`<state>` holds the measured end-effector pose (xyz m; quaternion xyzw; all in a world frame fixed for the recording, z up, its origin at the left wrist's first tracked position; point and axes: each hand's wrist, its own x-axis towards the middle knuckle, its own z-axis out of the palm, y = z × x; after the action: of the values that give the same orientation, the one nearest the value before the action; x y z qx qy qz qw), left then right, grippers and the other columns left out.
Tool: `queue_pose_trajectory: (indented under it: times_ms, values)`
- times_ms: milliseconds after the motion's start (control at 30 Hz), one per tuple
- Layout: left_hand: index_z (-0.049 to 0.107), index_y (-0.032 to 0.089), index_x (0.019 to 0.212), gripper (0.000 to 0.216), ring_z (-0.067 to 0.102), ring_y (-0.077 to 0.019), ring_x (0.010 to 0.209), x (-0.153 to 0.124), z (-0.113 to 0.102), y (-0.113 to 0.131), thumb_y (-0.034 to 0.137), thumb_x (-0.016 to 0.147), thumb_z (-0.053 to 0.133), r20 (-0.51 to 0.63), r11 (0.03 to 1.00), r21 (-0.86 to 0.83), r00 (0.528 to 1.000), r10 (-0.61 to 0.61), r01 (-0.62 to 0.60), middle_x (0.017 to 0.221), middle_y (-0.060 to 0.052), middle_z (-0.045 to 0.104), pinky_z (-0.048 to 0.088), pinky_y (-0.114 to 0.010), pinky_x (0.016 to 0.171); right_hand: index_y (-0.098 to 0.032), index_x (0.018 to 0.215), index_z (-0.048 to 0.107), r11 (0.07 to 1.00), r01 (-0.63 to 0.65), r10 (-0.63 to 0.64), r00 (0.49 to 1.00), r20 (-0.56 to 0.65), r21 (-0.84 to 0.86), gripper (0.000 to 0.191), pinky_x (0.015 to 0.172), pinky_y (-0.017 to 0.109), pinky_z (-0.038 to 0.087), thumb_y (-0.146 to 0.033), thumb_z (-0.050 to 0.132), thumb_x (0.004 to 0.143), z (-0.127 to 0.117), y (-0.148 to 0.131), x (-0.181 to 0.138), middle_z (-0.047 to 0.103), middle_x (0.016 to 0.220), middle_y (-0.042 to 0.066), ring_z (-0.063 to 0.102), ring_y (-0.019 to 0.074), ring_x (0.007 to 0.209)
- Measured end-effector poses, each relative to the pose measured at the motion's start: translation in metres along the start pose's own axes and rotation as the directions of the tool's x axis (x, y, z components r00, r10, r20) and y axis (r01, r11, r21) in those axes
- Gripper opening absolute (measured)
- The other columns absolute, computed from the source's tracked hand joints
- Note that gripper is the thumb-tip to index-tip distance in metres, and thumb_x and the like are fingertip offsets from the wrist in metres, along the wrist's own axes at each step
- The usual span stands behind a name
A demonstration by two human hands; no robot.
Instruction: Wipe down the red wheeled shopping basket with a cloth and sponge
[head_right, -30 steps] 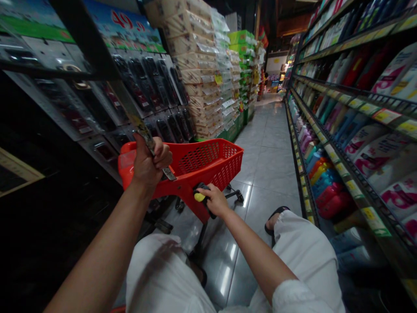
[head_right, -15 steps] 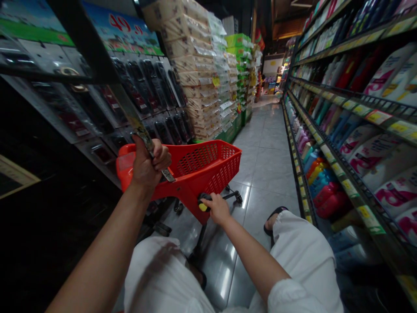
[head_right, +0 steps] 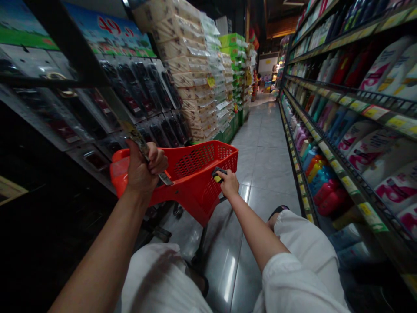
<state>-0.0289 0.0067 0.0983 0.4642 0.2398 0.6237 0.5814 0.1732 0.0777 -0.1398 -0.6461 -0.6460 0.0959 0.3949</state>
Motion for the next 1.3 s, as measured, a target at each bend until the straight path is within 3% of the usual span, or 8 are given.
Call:
queue_pose_trajectory:
  times_ms: [167,367,533,667,867,967,1133,1300]
  values:
    - [0.031,0.019,0.053,0.061,0.019,-0.0041,0.032,0.004,0.002,-0.003,0.069,0.086,0.044,0.001,1.000,0.011,1.000,0.006,-0.006,0.042,0.008,0.024,0.014,-0.017,0.032,-0.029,0.132,0.061,0.962,-0.175,0.181,0.983,-0.013,0.209,0.057,0.084,0.025,0.046,-0.008,0.045,0.082,0.022,-0.011,-0.006,0.058,0.108,0.005,0.057,0.0179,0.096]
    - [0.032,0.019,0.053,0.060,0.018,-0.0041,0.031,0.005,0.001,-0.002,0.068,0.088,0.041,0.006,1.000,0.005,1.000,0.014,-0.014,0.042,0.008,0.024,0.013,-0.018,0.032,-0.032,0.131,0.061,0.997,0.021,-0.026,0.998,0.059,0.073,0.066,0.088,0.028,0.044,-0.002,0.047,0.075,0.030,-0.024,-0.045,0.057,0.108,0.006,0.055,0.0199,0.099]
    - [0.034,0.019,0.053,0.060,0.018,-0.0043,0.031,0.005,0.000,-0.003,0.067,0.088,0.041,0.013,1.000,0.011,0.999,0.029,-0.029,0.042,0.008,0.023,0.013,-0.017,0.032,-0.035,0.131,0.061,0.975,0.224,-0.218,0.948,0.231,0.001,0.065,0.087,0.032,0.045,-0.002,0.050,0.075,0.034,-0.024,-0.091,0.058,0.113,0.008,0.052,0.0221,0.101]
    - [0.033,0.019,0.053,0.060,0.019,-0.0046,0.031,0.005,0.000,-0.003,0.069,0.086,0.044,0.008,0.999,0.012,0.999,0.036,-0.036,0.042,0.008,0.024,0.014,-0.017,0.032,-0.034,0.126,0.065,0.957,0.158,-0.209,0.957,0.199,0.244,0.065,0.092,0.033,0.046,0.000,0.048,0.073,0.052,-0.017,-0.113,0.059,0.112,0.006,0.055,0.0210,0.104]
    - [0.034,0.019,0.053,0.060,0.019,-0.0048,0.032,0.003,-0.001,-0.002,0.069,0.085,0.044,0.020,0.998,0.039,0.999,0.042,-0.042,0.042,0.008,0.024,0.014,-0.016,0.032,-0.026,0.130,0.059,0.711,-0.030,0.061,0.998,-0.018,0.702,0.050,0.101,0.037,0.045,-0.015,0.052,0.082,0.087,-0.031,-0.136,0.060,0.119,0.007,0.057,0.0203,0.114]
    - [0.034,0.019,0.053,0.060,0.019,-0.0047,0.032,0.004,-0.002,-0.002,0.069,0.086,0.043,0.012,0.998,0.043,0.999,0.037,-0.038,0.041,0.008,0.024,0.015,-0.016,0.032,-0.025,0.132,0.056,0.722,-0.002,0.060,0.996,-0.060,0.692,0.048,0.104,0.038,0.044,-0.018,0.054,0.084,0.082,-0.055,-0.128,0.059,0.122,0.009,0.055,0.0213,0.116]
    - [0.036,0.019,0.053,0.061,0.019,-0.0044,0.032,0.004,-0.003,-0.002,0.070,0.085,0.043,0.044,0.996,0.061,0.998,0.055,-0.057,0.042,0.008,0.023,0.014,-0.017,0.032,-0.027,0.136,0.052,0.775,0.203,-0.153,0.979,-0.133,0.599,0.053,0.102,0.036,0.045,-0.016,0.056,0.083,0.054,-0.085,-0.093,0.058,0.122,0.008,0.055,0.0215,0.115]
    - [0.037,0.018,0.053,0.061,0.019,-0.0040,0.032,0.001,-0.004,-0.001,0.070,0.084,0.044,0.056,0.996,0.064,0.996,0.065,-0.069,0.042,0.008,0.023,0.014,-0.017,0.032,-0.022,0.127,0.057,0.867,0.180,-0.185,0.982,-0.035,0.464,0.057,0.101,0.040,0.045,-0.004,0.050,0.074,0.060,-0.054,-0.113,0.059,0.119,0.009,0.054,0.0231,0.115]
